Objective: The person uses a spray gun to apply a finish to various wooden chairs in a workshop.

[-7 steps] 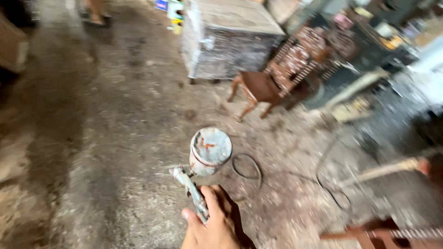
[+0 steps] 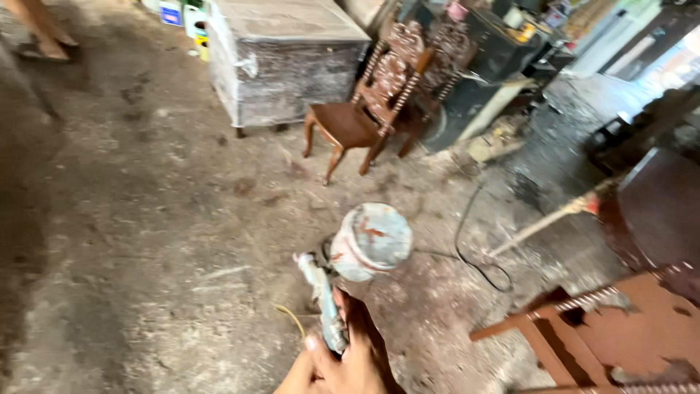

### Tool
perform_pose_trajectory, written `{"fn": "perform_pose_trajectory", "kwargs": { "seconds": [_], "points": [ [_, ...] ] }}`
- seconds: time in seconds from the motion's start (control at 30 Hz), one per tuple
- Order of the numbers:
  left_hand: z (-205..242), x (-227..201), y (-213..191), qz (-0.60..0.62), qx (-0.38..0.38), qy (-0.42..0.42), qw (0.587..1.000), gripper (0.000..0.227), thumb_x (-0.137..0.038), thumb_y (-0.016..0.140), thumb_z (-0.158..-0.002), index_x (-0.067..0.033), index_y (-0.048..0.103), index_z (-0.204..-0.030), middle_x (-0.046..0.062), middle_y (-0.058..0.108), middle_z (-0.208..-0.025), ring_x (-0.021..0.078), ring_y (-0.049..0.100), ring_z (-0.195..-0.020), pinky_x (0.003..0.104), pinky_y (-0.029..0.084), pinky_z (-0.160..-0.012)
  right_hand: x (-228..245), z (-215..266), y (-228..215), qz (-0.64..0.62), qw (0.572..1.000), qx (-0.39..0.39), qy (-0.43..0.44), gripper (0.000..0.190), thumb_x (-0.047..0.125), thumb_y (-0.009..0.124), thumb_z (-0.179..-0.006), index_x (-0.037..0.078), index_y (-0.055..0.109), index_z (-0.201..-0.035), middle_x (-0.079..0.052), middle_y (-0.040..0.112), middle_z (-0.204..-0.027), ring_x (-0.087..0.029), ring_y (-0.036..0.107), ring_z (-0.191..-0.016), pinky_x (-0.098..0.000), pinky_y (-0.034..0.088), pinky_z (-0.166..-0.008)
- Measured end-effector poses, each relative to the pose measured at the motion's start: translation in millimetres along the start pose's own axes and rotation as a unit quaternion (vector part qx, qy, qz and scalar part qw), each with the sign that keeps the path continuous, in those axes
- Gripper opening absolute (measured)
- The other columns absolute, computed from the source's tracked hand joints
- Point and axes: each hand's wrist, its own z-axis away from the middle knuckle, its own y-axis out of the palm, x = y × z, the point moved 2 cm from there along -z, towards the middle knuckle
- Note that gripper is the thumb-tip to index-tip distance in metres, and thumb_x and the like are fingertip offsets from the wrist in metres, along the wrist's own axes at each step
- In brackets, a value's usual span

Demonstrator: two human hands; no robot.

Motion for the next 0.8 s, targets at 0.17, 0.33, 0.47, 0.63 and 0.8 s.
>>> {"fn": "perform_pose_trajectory", "kwargs": {
  "seconds": [0.17,0.33,0.47,0.63,0.8],
  "points": [
    [-4.9,57.0,128.2,-0.355,0.139,0.048,0.923,0.039,-0.004,0.074,-0.098,0.0022,0.062,-0.135,0.008,0.07,-0.116,0.0116,0.066,-0.104,0.029,0.055,-0.088,-68.0,60.9,-99.6,-0.066,0.991,-0.092,0.065,0.038,0.02,0.069,-0.094,0.004,0.063,-0.129,-0.014,0.073,-0.113,-0.023,0.07,-0.1,-0.0383,0.057,-0.084],
    [-19.3,92.1,232.7,0.068,0.176,-0.132,0.973,0.029,-0.013,0.071,-0.096,0.0005,0.064,-0.121,0.011,0.071,-0.111,0.023,0.071,-0.097,0.04,0.06,-0.088,-107.4,105.3,-204.9,-0.212,0.907,-0.107,0.348,0.041,0.031,0.054,-0.1,0.013,0.064,-0.136,-0.014,0.074,-0.102,-0.016,0.067,-0.08,-0.0319,0.055,-0.061],
    [-29.3,120.1,280.2,0.058,0.126,-0.161,0.977,0.025,-0.011,0.072,-0.091,-0.0007,0.068,-0.114,0.011,0.074,-0.11,0.0261,0.073,-0.099,0.04,0.062,-0.091,-117.4,119.8,-257.7,-0.346,0.863,-0.218,0.298,0.05,0.037,0.048,-0.097,0.016,0.052,-0.142,-0.001,0.073,-0.116,-0.019,0.07,-0.075,-0.0334,0.059,-0.058],
    [-50.8,145.4,301.7,0.046,0.087,-0.234,0.967,0.022,-0.01,0.074,-0.09,-0.0006,0.069,-0.109,0.013,0.075,-0.094,0.0266,0.072,-0.078,0.04,0.059,-0.067,-120.2,135.2,-276.5,-0.403,0.818,-0.307,0.272,0.049,0.032,0.049,-0.1,0.011,0.051,-0.144,-0.012,0.07,-0.109,-0.017,0.056,-0.068,-0.0324,0.05,-0.05],
    [-94.0,157.2,298.8,0.054,0.06,-0.252,0.964,0.018,-0.009,0.076,-0.09,-0.0009,0.069,-0.104,0.01,0.073,-0.09,0.0233,0.07,-0.074,0.039,0.058,-0.065,-146.7,109.5,-273.1,-0.428,0.763,-0.387,0.293,0.049,0.024,0.056,-0.097,0.009,0.052,-0.143,-0.01,0.07,-0.112,-0.017,0.05,-0.067,-0.0314,0.042,-0.045]
  ]
}}
